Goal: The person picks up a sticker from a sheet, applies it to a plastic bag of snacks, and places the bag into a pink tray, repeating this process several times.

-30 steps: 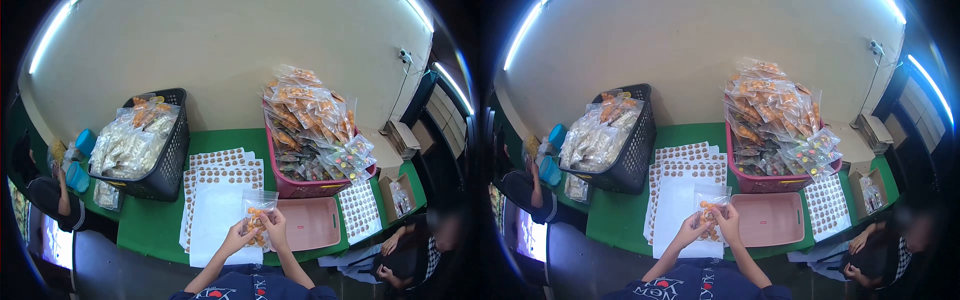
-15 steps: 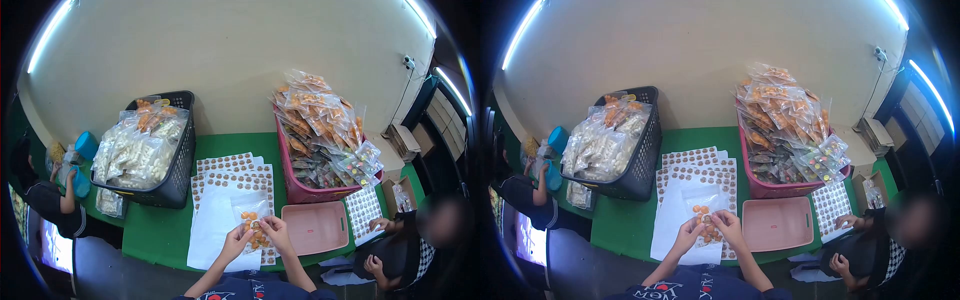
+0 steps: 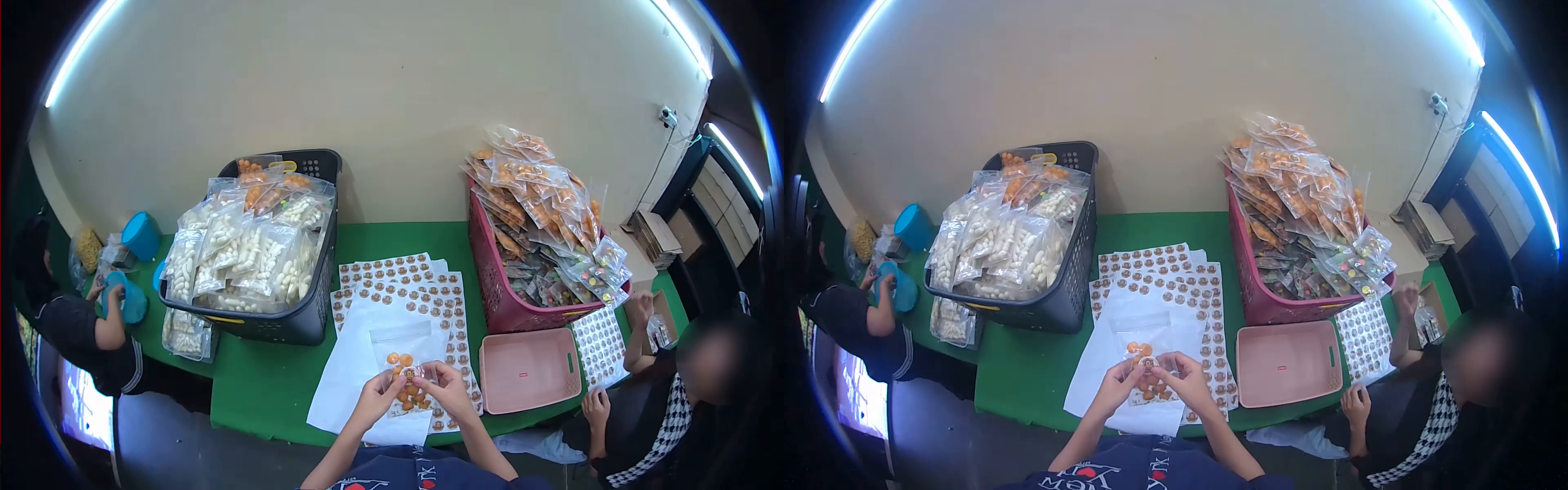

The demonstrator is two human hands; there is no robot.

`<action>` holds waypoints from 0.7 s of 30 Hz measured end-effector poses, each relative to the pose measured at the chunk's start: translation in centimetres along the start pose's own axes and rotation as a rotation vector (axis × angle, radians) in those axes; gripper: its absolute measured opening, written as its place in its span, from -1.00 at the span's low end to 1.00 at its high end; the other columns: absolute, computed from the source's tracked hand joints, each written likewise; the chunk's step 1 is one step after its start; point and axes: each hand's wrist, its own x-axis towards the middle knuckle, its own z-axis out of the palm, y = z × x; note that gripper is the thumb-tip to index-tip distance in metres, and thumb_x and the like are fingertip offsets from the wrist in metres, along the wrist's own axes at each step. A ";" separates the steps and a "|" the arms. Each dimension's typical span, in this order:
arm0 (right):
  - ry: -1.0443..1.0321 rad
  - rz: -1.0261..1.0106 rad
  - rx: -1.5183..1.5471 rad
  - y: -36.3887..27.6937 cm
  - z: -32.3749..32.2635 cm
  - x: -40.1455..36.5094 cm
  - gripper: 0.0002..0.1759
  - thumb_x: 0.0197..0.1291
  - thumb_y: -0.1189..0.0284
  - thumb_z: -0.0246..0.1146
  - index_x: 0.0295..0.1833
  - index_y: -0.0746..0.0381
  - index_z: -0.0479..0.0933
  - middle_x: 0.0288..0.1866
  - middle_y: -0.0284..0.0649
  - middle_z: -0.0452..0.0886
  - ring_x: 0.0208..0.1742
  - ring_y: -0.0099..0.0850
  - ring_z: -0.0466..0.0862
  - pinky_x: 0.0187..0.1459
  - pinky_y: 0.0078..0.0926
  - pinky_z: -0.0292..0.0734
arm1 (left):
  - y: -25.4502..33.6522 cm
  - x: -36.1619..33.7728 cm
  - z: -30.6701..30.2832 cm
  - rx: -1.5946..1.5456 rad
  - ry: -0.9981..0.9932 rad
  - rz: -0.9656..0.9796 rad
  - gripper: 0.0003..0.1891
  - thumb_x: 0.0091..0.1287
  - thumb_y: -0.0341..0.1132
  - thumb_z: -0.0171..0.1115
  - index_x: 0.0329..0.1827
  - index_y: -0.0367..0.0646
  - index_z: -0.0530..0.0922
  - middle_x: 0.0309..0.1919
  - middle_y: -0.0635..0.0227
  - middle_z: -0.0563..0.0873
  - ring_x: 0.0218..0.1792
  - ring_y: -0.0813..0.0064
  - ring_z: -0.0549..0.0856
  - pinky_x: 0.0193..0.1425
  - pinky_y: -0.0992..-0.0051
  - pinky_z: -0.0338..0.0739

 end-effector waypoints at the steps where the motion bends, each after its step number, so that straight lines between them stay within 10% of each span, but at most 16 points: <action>1: 0.012 0.016 0.002 0.4 0.3 -0.2 -0.74 0.03 0.48 0.24 -0.15 0.34 0.44 -0.28 -0.31 0.52 -0.28 -0.64 0.50 -0.35 -0.72 0.42 | 0.1 -0.1 -0.3 -0.042 0.018 0.021 -0.73 0.26 -0.29 0.08 -0.10 -0.32 0.45 -0.29 0.38 0.58 -0.26 0.71 0.52 -0.23 0.71 0.39; 14: 0.140 -0.149 -0.039 1.2 4.7 -0.2 -0.90 0.04 0.55 0.19 -0.32 0.35 0.54 -0.36 -0.29 0.56 -0.30 -0.59 0.52 -0.23 -0.67 0.39 | 1.6 -2.6 -5.8 0.255 -0.305 -0.034 -0.68 0.12 -0.27 0.25 -0.12 -0.27 0.52 -0.33 0.36 0.62 -0.35 0.71 0.56 -0.28 0.69 0.44; 21: 0.156 -0.076 0.047 3.1 9.1 -1.5 -0.84 0.08 0.51 0.18 -0.24 0.37 0.49 -0.34 -0.25 0.56 -0.23 -0.57 0.53 -0.15 -0.64 0.41 | 0.7 -3.2 -7.5 0.034 -0.088 0.041 -0.86 0.22 -0.39 0.09 -0.27 -0.27 0.52 -0.39 0.39 0.61 -0.32 0.64 0.56 -0.22 0.64 0.43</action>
